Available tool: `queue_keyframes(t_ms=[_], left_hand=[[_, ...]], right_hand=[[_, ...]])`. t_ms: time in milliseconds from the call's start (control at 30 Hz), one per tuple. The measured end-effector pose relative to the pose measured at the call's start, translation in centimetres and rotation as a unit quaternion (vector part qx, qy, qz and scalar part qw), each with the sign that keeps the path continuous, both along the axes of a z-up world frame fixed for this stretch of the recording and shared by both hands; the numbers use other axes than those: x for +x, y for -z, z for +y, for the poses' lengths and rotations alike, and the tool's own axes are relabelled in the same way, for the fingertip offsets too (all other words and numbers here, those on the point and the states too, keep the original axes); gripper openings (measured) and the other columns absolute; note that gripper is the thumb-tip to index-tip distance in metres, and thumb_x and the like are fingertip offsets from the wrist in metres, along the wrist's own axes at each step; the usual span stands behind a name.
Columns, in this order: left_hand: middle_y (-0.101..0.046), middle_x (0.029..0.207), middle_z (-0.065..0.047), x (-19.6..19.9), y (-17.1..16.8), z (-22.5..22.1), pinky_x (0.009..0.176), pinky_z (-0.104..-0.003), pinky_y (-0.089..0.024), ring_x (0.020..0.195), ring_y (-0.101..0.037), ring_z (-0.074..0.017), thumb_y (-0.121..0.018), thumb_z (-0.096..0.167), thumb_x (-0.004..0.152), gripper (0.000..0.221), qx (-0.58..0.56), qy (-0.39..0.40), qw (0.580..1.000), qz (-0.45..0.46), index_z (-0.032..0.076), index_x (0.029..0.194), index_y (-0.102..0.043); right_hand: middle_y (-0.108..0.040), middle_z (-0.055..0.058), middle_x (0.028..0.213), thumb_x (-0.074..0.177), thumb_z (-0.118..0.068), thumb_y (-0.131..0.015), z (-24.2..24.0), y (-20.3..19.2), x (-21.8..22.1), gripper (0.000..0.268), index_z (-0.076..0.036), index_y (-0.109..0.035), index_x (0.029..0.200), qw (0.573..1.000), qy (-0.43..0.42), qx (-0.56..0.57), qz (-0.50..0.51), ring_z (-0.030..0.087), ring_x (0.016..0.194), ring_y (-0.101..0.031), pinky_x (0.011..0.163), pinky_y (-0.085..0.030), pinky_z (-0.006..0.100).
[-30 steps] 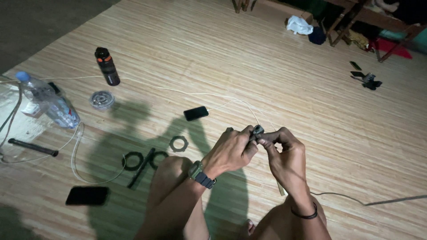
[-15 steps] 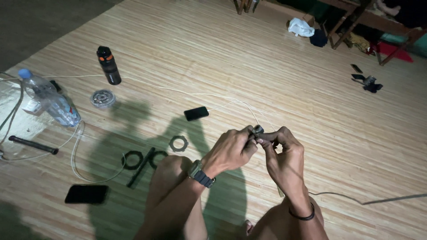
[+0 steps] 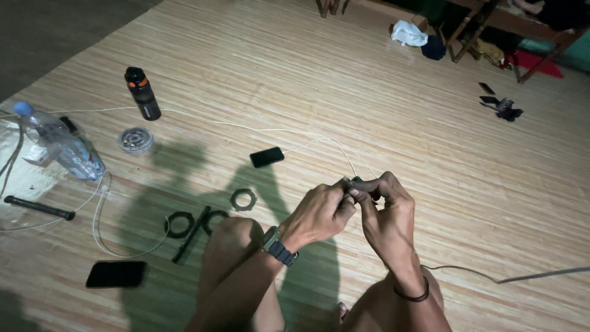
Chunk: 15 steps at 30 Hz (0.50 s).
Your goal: Sanding the friction surface of a motorcycle brake shoe with sandpaper to prepare it for use.
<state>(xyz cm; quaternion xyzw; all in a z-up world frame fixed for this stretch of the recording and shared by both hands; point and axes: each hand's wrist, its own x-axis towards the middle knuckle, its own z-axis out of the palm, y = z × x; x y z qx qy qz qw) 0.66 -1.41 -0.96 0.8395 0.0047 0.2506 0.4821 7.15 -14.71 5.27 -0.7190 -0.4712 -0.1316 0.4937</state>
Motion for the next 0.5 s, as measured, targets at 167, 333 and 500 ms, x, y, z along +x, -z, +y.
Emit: queue_keyframes(t_ms=[167, 333, 500], left_hand=[[-0.06, 0.055, -0.024, -0.6, -1.8, 0.6, 0.041, -0.048, -0.047, 0.051, -0.066, -0.0428, -0.052, 0.015, 0.091, 0.018, 0.011, -0.021, 0.999, -0.022, 0.0, 0.084, -0.059], [-0.062, 0.054, -0.02, -0.6, -1.1, 0.2, 0.041, -0.041, -0.048, 0.044, -0.062, -0.0316, -0.051, 0.016, 0.093, 0.024, 0.019, 0.004, 1.0, -0.005, 0.0, 0.078, -0.06], [-0.062, 0.055, -0.025, -0.7, -1.6, 0.1, 0.04, -0.047, -0.046, 0.046, -0.064, -0.0392, -0.052, 0.014, 0.093, 0.025, 0.018, -0.004, 1.0, 0.003, -0.004, 0.077, -0.062]], right_hand=[[-0.054, 0.011, 0.07, 0.088, -0.001, -0.076, 0.0, -0.2, -0.3, 0.01, -0.009, -0.08, 0.092, 1.0, -0.004, 0.006, -0.004, 0.022, 0.063, -0.055, 0.063, -0.047, 0.034], [-0.054, 0.01, 0.07, 0.087, 0.0, -0.077, 0.1, -0.3, -0.4, 0.011, -0.008, -0.081, 0.092, 1.0, -0.01, 0.016, 0.001, 0.02, 0.063, -0.054, 0.063, -0.047, 0.033], [-0.055, 0.011, 0.07, 0.086, 0.0, -0.078, 0.1, 0.0, -0.3, 0.011, -0.009, -0.081, 0.093, 1.0, -0.007, 0.024, -0.008, 0.022, 0.063, -0.057, 0.062, -0.048, 0.032]])
